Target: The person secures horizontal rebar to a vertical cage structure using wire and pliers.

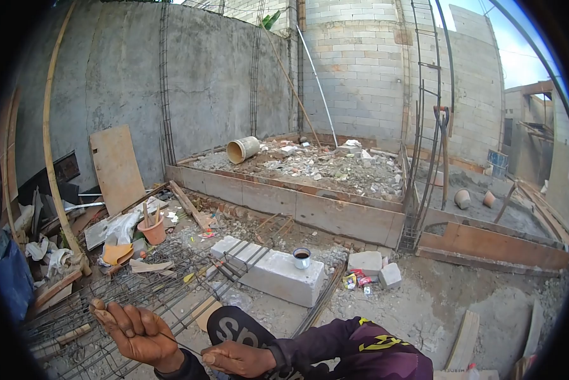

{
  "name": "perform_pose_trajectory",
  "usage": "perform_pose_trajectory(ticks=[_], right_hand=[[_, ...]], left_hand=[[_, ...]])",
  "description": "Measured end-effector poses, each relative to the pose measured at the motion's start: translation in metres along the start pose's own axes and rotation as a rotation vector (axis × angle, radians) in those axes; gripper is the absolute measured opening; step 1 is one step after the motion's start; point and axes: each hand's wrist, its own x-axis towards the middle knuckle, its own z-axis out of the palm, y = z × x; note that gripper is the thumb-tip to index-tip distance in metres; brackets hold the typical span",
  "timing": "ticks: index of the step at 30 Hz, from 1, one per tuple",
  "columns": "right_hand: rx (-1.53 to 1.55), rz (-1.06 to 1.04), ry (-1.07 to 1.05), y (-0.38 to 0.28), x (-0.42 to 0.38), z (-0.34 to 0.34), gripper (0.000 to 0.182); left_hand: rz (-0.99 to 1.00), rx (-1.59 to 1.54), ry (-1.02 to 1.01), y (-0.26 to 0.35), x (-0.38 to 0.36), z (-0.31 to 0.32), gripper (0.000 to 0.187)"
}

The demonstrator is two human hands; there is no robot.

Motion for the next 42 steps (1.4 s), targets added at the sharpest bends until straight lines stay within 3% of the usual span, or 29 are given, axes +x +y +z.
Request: perform_pose_trajectory(ticks=[4,8,10,12,13,17,21,22,26,29,30,33,38,42], right_hand=[[-0.105,-0.07,-0.065,-0.029,0.023,-0.008,0.041],[-0.382,-0.074,-0.042,-0.043,0.056,-0.036,0.036],[-0.582,-0.07,-0.038,-0.051,0.073,-0.064,0.033],[-0.788,-0.062,-0.104,-0.05,0.085,-0.088,0.032],[-0.79,-0.03,-0.204,-0.051,0.093,-0.095,0.035],[-0.418,0.147,-0.278,-0.015,0.123,-0.088,0.035],[-0.223,0.293,-0.17,0.065,0.138,-0.053,0.033],[-0.102,0.545,-0.11,0.078,0.14,-0.045,0.032],[-0.349,0.246,-0.076,0.164,0.132,-0.03,0.028],[-0.245,0.31,-0.055,0.202,0.136,-0.032,0.027],[-0.137,0.479,-0.056,0.203,0.14,-0.037,0.024],[0.042,0.492,0.012,0.236,0.145,-0.046,0.021],[0.308,0.51,0.159,0.276,0.14,-0.06,0.026],[0.358,0.521,0.21,0.287,0.121,-0.073,0.029]], left_hand=[[-0.025,-0.118,-0.185,0.021,0.02,0.0,0.03],[0.135,0.17,-0.049,0.007,0.04,0.012,0.02],[0.075,0.256,0.23,0.0,0.053,0.025,0.022],[-0.018,0.287,0.103,-0.011,0.059,0.007,0.021],[-0.106,0.279,0.049,-0.013,0.06,0.0,0.021],[-0.244,0.353,0.16,-0.018,0.054,-0.058,0.015],[-0.237,0.462,0.334,0.001,0.029,-0.135,0.014],[-0.242,0.502,0.379,0.005,0.017,-0.147,0.013],[-0.273,0.651,0.557,0.023,-0.022,-0.206,0.012],[-0.31,0.808,0.592,0.023,-0.036,-0.241,0.012],[-0.348,0.848,0.518,0.025,-0.037,-0.255,0.012],[-0.449,1.09,0.395,0.016,-0.025,-0.281,0.012],[-1.005,1.034,0.067,0.022,0.023,-0.329,0.018],[-1.221,1.18,-0.123,0.026,0.045,-0.348,0.016]])
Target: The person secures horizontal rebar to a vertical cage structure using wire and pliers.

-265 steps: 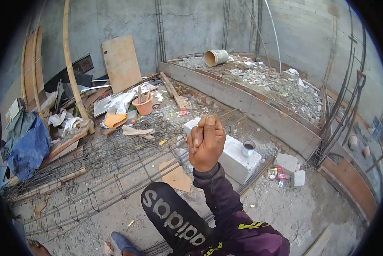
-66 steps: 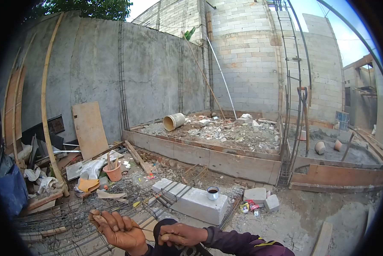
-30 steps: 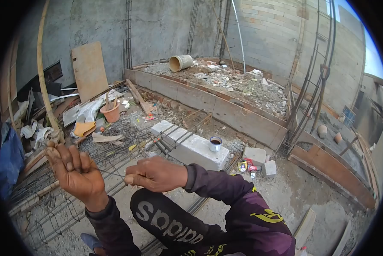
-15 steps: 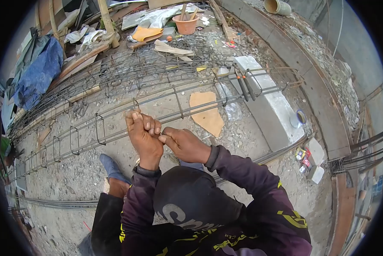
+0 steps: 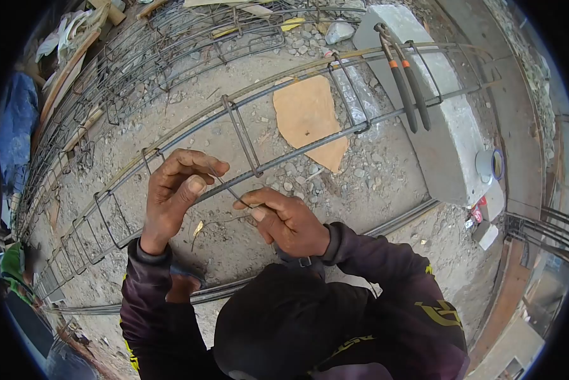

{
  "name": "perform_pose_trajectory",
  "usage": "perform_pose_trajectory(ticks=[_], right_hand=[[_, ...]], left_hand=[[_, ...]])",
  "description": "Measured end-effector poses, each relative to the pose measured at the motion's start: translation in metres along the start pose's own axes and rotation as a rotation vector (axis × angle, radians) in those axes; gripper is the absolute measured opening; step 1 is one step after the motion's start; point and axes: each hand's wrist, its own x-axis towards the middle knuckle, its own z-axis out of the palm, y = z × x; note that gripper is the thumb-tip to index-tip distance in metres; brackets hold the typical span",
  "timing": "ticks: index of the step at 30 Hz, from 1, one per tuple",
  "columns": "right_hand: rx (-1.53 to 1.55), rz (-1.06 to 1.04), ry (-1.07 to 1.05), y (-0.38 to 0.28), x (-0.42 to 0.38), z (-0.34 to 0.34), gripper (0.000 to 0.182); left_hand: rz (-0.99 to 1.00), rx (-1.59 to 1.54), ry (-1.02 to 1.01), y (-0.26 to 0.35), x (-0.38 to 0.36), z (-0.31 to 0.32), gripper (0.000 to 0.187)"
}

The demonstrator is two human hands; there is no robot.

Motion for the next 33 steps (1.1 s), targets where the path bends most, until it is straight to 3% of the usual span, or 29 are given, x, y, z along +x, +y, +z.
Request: perform_pose_trajectory(ticks=[3,4,8,11,17,20,23,29,33], right_hand=[[0.022,0.061,0.029,0.014,-0.023,-0.017,0.028],[-0.01,0.095,0.019,0.019,-0.032,-0.026,0.027],[-0.079,0.109,-0.036,0.041,-0.057,-0.045,0.026],[0.027,0.298,0.035,0.064,-0.071,-0.041,0.028],[0.12,0.43,0.141,0.063,-0.033,-0.029,0.034],[0.248,0.281,0.18,0.067,-0.022,-0.023,0.034],[0.244,0.282,0.184,0.068,-0.016,-0.024,0.034],[0.272,0.181,0.217,0.081,-0.017,-0.016,0.034],[0.131,0.093,0.304,0.088,-0.016,-0.01,0.034]], left_hand=[[-0.232,0.091,0.005,-0.03,0.006,0.003,0.018],[-0.384,0.205,-0.086,-0.032,0.01,0.007,0.026],[-0.525,0.144,-0.188,-0.044,0.024,0.017,0.027],[-0.599,-0.047,-0.136,-0.036,0.032,0.009,0.028],[-0.62,0.046,-0.157,-0.041,0.026,0.003,0.032],[-0.639,0.069,-0.188,-0.029,0.028,0.003,0.029],[-0.72,0.049,-0.239,-0.021,0.028,0.004,0.024],[-0.629,0.108,-0.094,-0.022,0.024,0.024,0.016],[-0.536,0.131,-0.067,-0.035,0.02,0.029,0.014]])
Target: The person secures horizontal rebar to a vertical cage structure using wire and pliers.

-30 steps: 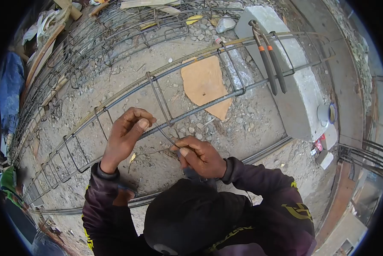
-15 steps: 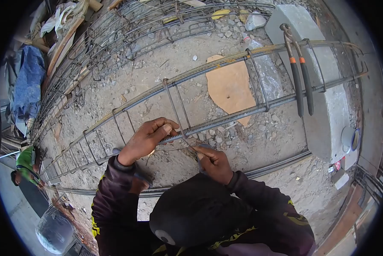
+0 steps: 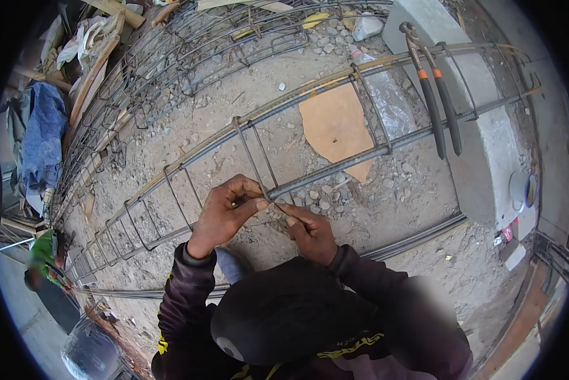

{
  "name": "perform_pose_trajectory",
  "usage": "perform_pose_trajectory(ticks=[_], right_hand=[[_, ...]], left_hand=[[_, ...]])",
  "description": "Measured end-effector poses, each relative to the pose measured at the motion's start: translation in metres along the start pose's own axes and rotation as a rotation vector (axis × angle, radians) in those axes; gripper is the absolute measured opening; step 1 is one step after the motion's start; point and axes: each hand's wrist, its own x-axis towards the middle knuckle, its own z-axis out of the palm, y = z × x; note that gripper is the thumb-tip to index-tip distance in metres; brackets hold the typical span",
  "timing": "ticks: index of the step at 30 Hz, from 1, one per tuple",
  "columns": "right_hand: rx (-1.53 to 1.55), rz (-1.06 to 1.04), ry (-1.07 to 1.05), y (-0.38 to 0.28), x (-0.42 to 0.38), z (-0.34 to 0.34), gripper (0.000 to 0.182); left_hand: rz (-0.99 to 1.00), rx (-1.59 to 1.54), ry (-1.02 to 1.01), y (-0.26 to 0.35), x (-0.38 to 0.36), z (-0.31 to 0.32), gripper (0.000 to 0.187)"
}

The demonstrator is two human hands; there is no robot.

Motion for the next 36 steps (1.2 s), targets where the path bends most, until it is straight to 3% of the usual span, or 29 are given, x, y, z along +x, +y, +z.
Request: perform_pose_trajectory(ticks=[5,8,17,23,33,36], right_hand=[[-0.219,0.004,0.001,0.002,0.001,-0.002,0.035],[-0.241,-0.098,0.072,-0.002,0.003,0.006,0.035],[-0.136,-0.105,0.107,-0.001,0.002,0.013,0.036],[-0.333,-0.205,0.143,0.003,0.004,0.01,0.036],[-0.204,-0.193,0.191,0.0,0.006,0.017,0.035],[-0.12,-0.132,0.164,0.005,0.006,0.018,0.035]], left_hand=[[0.134,0.019,0.074,-0.003,-0.007,0.008,0.016],[0.092,-0.098,0.034,-0.006,-0.004,0.003,0.017],[0.109,0.142,0.157,0.0,-0.004,0.014,0.02],[0.119,0.066,0.17,0.0,-0.004,0.016,0.02],[0.16,0.187,0.316,-0.005,-0.008,0.028,0.029],[0.259,0.197,0.33,-0.008,-0.008,0.03,0.031]])
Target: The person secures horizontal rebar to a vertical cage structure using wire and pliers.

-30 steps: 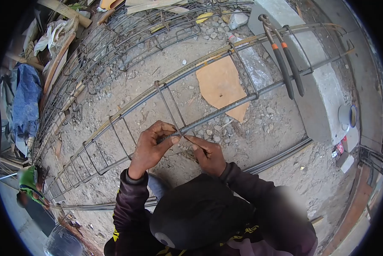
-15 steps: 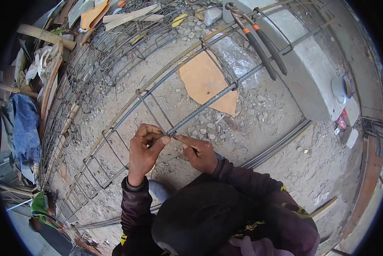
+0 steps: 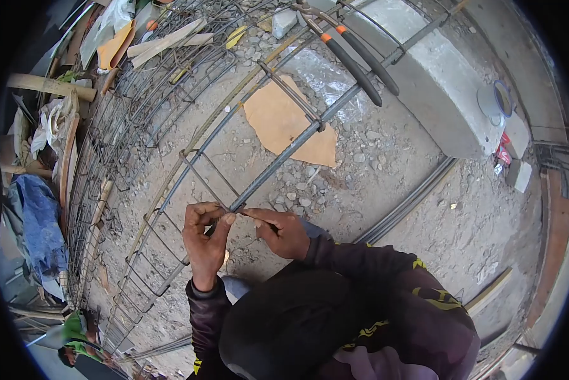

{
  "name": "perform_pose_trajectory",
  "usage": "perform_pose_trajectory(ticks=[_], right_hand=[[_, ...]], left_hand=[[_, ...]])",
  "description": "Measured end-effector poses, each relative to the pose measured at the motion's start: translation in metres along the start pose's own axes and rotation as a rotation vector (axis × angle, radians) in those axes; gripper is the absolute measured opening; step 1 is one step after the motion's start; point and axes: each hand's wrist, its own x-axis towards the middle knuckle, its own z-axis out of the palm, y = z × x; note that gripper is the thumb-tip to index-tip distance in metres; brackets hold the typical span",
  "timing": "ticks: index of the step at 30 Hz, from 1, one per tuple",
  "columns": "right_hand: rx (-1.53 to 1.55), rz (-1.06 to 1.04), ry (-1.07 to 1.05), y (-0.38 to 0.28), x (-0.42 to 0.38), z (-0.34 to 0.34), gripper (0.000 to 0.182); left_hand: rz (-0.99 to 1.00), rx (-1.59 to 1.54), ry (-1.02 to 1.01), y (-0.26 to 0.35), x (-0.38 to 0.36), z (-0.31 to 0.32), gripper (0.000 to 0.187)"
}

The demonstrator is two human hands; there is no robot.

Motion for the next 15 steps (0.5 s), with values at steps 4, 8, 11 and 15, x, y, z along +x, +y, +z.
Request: perform_pose_trajectory(ticks=[4,8,11,15], right_hand=[[0.078,0.011,-0.007,-0.002,0.0,0.0,0.036],[0.153,0.013,-0.016,0.004,0.0,0.002,0.038],[0.156,0.019,-0.025,0.005,-0.001,0.002,0.037],[0.149,-0.006,-0.015,0.001,-0.001,0.003,0.035]], left_hand=[[-0.008,0.017,0.006,0.005,0.0,0.001,0.033],[-0.076,-0.02,-0.006,0.009,0.002,0.0,0.034],[-0.117,-0.072,-0.007,0.007,0.002,0.0,0.033],[-0.12,-0.116,0.037,0.004,-0.001,0.005,0.032]])
